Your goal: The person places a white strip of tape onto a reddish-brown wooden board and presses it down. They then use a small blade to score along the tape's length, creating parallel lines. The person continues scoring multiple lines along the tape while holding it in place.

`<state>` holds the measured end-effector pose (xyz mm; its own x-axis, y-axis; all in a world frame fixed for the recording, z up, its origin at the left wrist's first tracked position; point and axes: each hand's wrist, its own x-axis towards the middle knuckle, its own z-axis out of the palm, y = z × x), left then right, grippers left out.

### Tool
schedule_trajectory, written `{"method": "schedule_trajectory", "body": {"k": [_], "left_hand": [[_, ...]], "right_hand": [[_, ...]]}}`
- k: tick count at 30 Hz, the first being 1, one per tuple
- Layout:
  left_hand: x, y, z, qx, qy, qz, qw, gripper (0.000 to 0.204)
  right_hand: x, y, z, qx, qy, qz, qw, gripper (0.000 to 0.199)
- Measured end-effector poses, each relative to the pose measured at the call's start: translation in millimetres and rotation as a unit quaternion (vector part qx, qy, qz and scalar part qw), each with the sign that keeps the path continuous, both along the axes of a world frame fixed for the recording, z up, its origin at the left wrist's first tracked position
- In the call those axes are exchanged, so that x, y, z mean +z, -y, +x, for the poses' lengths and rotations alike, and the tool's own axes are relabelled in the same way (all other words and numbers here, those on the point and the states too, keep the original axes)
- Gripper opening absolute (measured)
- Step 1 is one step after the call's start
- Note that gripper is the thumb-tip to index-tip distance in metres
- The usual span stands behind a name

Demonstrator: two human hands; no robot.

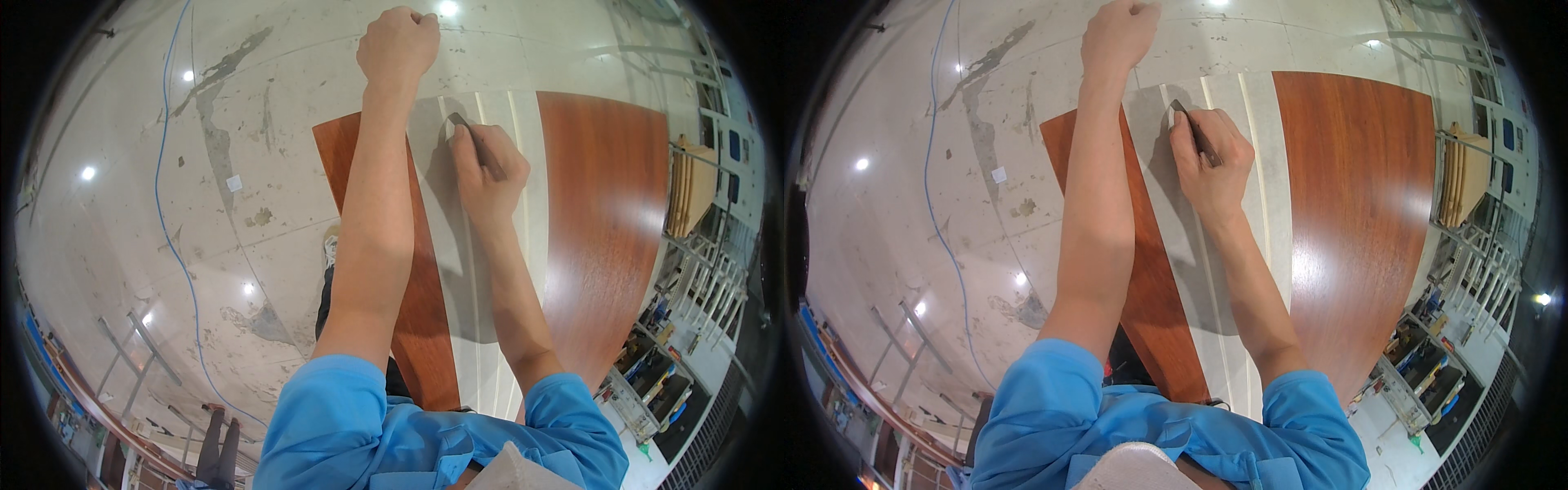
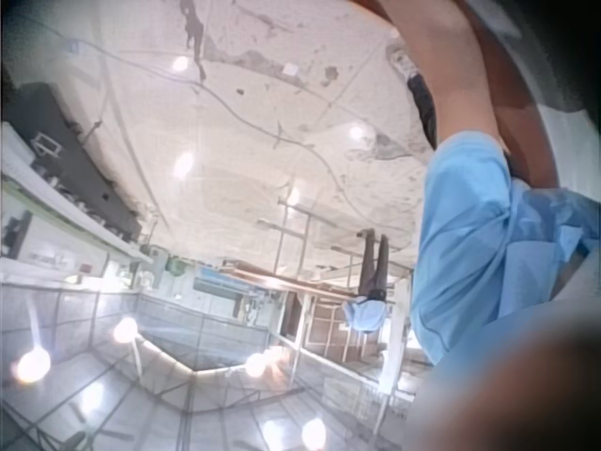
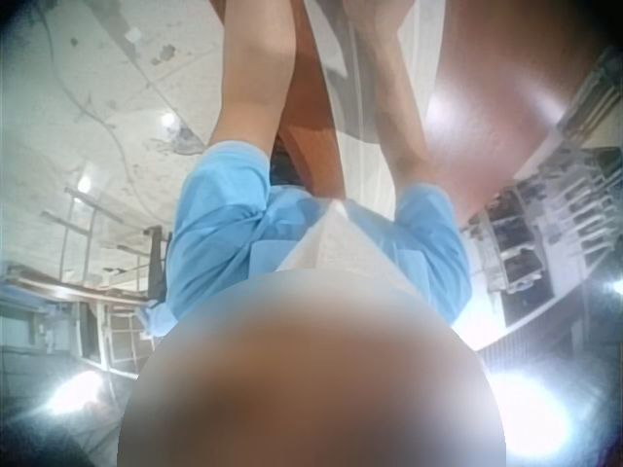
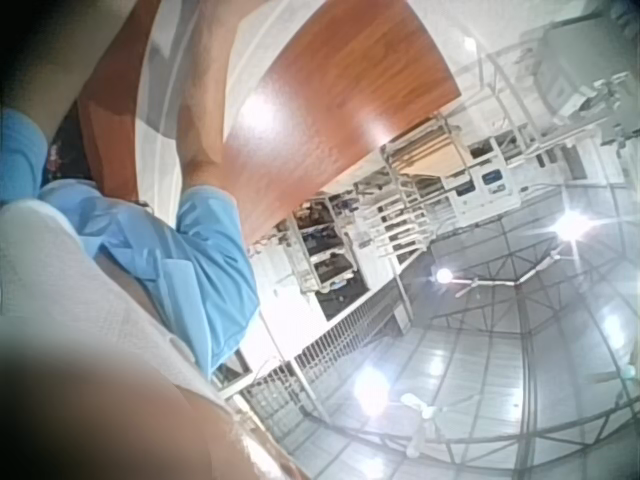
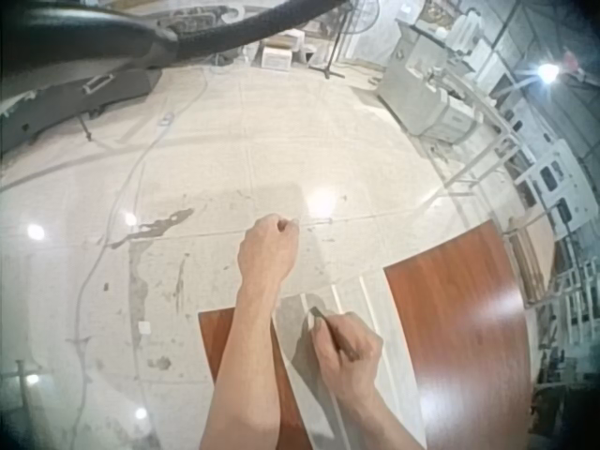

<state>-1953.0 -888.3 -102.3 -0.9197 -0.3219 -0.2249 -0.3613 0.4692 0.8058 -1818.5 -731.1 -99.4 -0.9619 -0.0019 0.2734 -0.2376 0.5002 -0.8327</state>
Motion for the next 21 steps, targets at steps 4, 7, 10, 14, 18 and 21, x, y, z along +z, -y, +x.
{"method": "schedule_trajectory", "body": {"k": [4, 7, 10, 14, 18, 21], "left_hand": [[0.6, 0.8, -2.1, -0.001, 0.006, -0.012, 1.000, 0.044], [-2.3, 1.0, -0.9, -0.004, -0.009, -0.005, 1.000, 0.044], [-4.6, -0.1, -4.0, -0.001, 0.003, -0.013, 1.000, 0.044], [-5.7, -0.9, -3.3, 0.000, -0.007, -0.008, 1.000, 0.044], [-3.1, -0.5, 0.0, -0.005, -0.011, -0.004, 1.000, 0.045], [-0.7, 0.0, -1.5, -0.006, -0.001, -0.009, 1.000, 0.045]], "right_hand": [[-0.3, 0.2, 0.5, -0.001, -0.012, 0.009, 1.000, 0.008], [1.8, 1.1, 0.6, -0.002, -0.003, -0.002, 1.000, 0.007], [5.1, 2.7, 0.2, -0.008, 0.009, -0.024, 1.000, 0.007], [7.6, 4.0, -3.6, -0.010, 0.001, -0.007, 1.000, 0.008], [8.5, 3.0, -4.7, -0.010, 0.003, 0.009, 1.000, 0.008], [8.9, 2.9, -4.7, -0.012, 0.002, 0.011, 1.000, 0.008]]}}
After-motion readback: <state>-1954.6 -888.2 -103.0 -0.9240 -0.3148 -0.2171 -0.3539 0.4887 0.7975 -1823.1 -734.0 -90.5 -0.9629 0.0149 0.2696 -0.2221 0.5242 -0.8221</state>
